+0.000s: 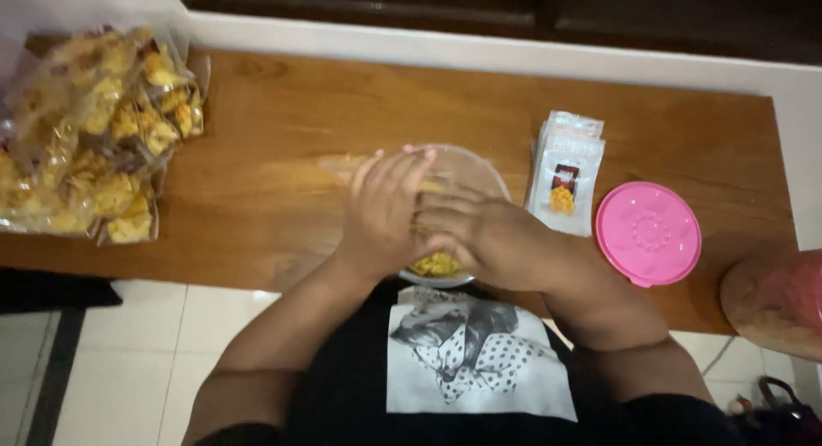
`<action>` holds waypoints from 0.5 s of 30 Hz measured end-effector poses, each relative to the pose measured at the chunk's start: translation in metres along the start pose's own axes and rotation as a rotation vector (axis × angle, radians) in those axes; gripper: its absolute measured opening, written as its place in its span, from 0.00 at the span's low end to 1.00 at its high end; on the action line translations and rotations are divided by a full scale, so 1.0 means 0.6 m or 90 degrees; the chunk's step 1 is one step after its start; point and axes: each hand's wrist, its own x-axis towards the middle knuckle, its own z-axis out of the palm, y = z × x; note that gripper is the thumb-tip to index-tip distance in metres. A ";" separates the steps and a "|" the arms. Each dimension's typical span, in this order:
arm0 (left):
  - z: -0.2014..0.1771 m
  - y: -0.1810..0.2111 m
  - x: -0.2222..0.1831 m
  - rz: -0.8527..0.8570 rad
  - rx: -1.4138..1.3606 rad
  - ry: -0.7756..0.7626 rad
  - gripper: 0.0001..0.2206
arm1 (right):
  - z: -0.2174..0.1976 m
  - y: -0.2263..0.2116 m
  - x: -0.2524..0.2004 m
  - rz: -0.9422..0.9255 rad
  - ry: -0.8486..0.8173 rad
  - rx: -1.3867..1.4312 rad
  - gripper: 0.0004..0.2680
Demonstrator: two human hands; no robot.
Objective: Manually packing cassava chips from a large bowl into small individual plastic bags.
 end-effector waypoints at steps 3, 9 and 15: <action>-0.022 -0.052 -0.007 0.007 -0.017 0.063 0.31 | -0.018 -0.015 -0.001 -0.043 0.074 0.067 0.12; -0.104 -0.080 -0.012 -0.254 -0.008 0.087 0.33 | 0.066 0.117 0.018 0.140 -0.190 0.007 0.23; -0.068 -0.116 -0.056 -0.262 -0.053 0.093 0.38 | 0.266 0.237 0.056 0.501 -0.410 -0.190 0.26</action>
